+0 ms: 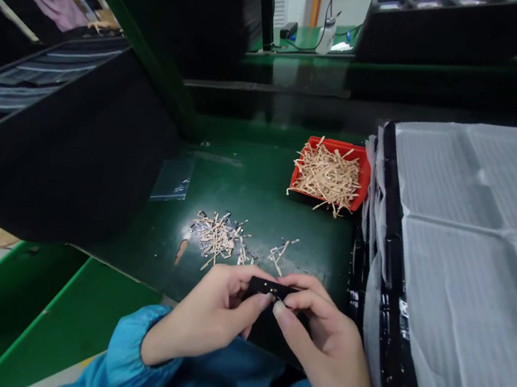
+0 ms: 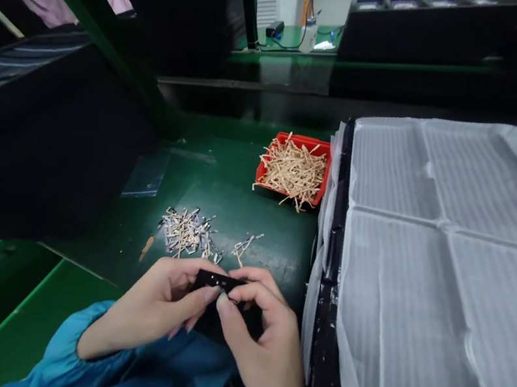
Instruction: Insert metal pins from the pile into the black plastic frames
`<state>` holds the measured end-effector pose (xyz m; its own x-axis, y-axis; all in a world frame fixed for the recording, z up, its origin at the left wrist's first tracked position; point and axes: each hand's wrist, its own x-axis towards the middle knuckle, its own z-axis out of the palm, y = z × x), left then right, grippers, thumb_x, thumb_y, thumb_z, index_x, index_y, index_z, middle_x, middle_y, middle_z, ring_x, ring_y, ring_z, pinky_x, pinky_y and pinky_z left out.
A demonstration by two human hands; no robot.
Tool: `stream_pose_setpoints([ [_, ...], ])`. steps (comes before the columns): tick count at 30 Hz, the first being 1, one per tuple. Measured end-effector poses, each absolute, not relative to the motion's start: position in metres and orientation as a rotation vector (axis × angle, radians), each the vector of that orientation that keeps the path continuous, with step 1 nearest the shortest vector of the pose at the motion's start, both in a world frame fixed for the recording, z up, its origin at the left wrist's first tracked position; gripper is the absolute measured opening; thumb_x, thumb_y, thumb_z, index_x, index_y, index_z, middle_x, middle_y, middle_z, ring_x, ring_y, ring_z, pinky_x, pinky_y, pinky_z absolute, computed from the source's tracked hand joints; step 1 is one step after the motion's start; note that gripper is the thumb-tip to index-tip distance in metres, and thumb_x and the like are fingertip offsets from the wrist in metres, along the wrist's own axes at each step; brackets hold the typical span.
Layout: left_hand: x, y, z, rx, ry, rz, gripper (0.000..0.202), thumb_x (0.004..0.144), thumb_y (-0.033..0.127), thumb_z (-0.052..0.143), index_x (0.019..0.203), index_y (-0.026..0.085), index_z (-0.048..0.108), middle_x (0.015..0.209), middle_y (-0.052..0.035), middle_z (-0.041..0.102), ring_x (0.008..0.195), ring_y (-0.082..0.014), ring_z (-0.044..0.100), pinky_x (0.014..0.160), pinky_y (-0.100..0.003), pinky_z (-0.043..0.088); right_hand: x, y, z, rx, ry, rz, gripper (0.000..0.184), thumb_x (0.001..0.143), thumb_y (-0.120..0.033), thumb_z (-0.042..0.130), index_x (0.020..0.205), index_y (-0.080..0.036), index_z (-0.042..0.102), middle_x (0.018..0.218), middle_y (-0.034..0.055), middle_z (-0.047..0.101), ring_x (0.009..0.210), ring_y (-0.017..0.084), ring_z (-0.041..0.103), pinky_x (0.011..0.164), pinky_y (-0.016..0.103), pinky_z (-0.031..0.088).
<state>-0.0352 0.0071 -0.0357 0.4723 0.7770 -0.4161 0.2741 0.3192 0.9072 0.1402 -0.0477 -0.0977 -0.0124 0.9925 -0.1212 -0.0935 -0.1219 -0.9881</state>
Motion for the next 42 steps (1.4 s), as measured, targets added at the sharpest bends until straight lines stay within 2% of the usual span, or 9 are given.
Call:
stream_pose_setpoints([
  [4, -0.043, 0.007, -0.031, 1.237, 1.036, 0.356, 0.021, 0.099, 0.023, 0.059, 0.112, 0.011, 0.072, 0.053, 0.0076, 0.053, 0.039, -0.0050, 0.043, 0.038, -0.013, 0.036, 0.141, -0.049, -0.092, -1.159, -1.060, 1.445, 0.018, 0.093, -0.040, 0.074, 0.082, -0.027, 0.071, 0.114, 0.0004, 0.067, 0.108, 0.014, 0.067, 0.099, 0.024, 0.049],
  [10, -0.055, 0.004, -0.034, 1.178, 1.066, 0.244, 0.027, 0.101, 0.026, 0.056, 0.122, 0.014, 0.069, 0.054, 0.0077, 0.055, 0.037, -0.0042, 0.042, 0.037, -0.011, 0.036, 0.142, -0.048, -0.087, -1.168, -1.073, 1.535, 0.017, 0.095, -0.039, 0.071, 0.084, -0.026, 0.070, 0.115, 0.0004, 0.067, 0.094, 0.011, 0.066, 0.082, 0.021, 0.052],
  [15, -0.056, 0.002, -0.034, 1.193, 1.068, 0.259, 0.025, 0.100, 0.023, 0.056, 0.119, 0.014, 0.070, 0.055, 0.0083, 0.055, 0.037, -0.0043, 0.043, 0.036, -0.011, 0.037, 0.140, -0.046, -0.083, -1.200, -1.114, 1.553, 0.016, 0.093, -0.035, 0.071, 0.082, -0.024, 0.069, 0.112, 0.0014, 0.066, 0.090, 0.012, 0.066, 0.080, 0.022, 0.052],
  [20, -0.056, 0.005, -0.033, 1.239, 1.053, 0.240, 0.026, 0.101, 0.023, 0.054, 0.120, 0.014, 0.070, 0.055, 0.0087, 0.054, 0.038, -0.0055, 0.045, 0.036, -0.013, 0.038, 0.140, -0.044, -0.081, -1.235, -1.152, 1.531, 0.018, 0.093, -0.036, 0.071, 0.081, -0.023, 0.068, 0.112, 0.0034, 0.066, 0.092, 0.014, 0.066, 0.076, 0.023, 0.052],
  [24, -0.059, 0.007, -0.031, 1.293, 1.047, 0.221, 0.027, 0.103, 0.024, 0.053, 0.122, 0.015, 0.070, 0.056, 0.0079, 0.055, 0.040, -0.0064, 0.046, 0.039, -0.014, 0.041, 0.139, -0.046, -0.083, -1.261, -1.219, 1.505, 0.018, 0.095, -0.037, 0.069, 0.083, -0.024, 0.068, 0.114, 0.0035, 0.067, 0.098, 0.016, 0.068, 0.081, 0.024, 0.053],
  [31, -0.066, 0.009, -0.025, 1.415, 0.981, 0.172, 0.033, 0.110, 0.033, 0.046, 0.130, 0.016, 0.066, 0.065, 0.0049, 0.058, 0.047, -0.0082, 0.052, 0.043, -0.015, 0.045, 0.138, -0.046, -0.081, -1.306, -1.302, 1.395, 0.016, 0.098, -0.035, 0.067, 0.085, -0.025, 0.069, 0.111, 0.0024, 0.068, 0.097, 0.015, 0.070, 0.081, 0.023, 0.056],
  [35, -0.064, 0.007, -0.028, 1.391, 1.033, 0.222, 0.039, 0.112, 0.042, 0.040, 0.116, 0.015, 0.068, 0.060, 0.0053, 0.055, 0.043, -0.0073, 0.048, 0.041, -0.015, 0.038, 0.136, -0.046, -0.076, -1.352, -1.378, 1.309, 0.014, 0.096, -0.030, 0.067, 0.083, -0.025, 0.068, 0.110, 0.0015, 0.070, 0.088, 0.012, 0.070, 0.077, 0.020, 0.058],
  [38, -0.062, 0.005, -0.031, 1.384, 1.096, 0.275, 0.043, 0.112, 0.046, 0.039, 0.098, 0.016, 0.067, 0.056, 0.0062, 0.052, 0.041, -0.0066, 0.041, 0.039, -0.015, 0.031, 0.132, -0.047, -0.071, -1.363, -1.402, 1.235, 0.012, 0.095, -0.026, 0.067, 0.083, -0.025, 0.068, 0.108, 0.0022, 0.072, 0.094, 0.014, 0.073, 0.083, 0.021, 0.060],
  [42, -0.061, 0.003, -0.034, 1.379, 1.144, 0.301, 0.043, 0.111, 0.047, 0.040, 0.091, 0.018, 0.064, 0.056, 0.0059, 0.051, 0.047, -0.0083, 0.043, 0.044, -0.017, 0.033, 0.126, -0.047, -0.064, -1.380, -1.420, 1.153, 0.011, 0.093, -0.022, 0.066, 0.083, -0.025, 0.069, 0.108, 0.0022, 0.074, 0.094, 0.015, 0.074, 0.083, 0.022, 0.061],
])
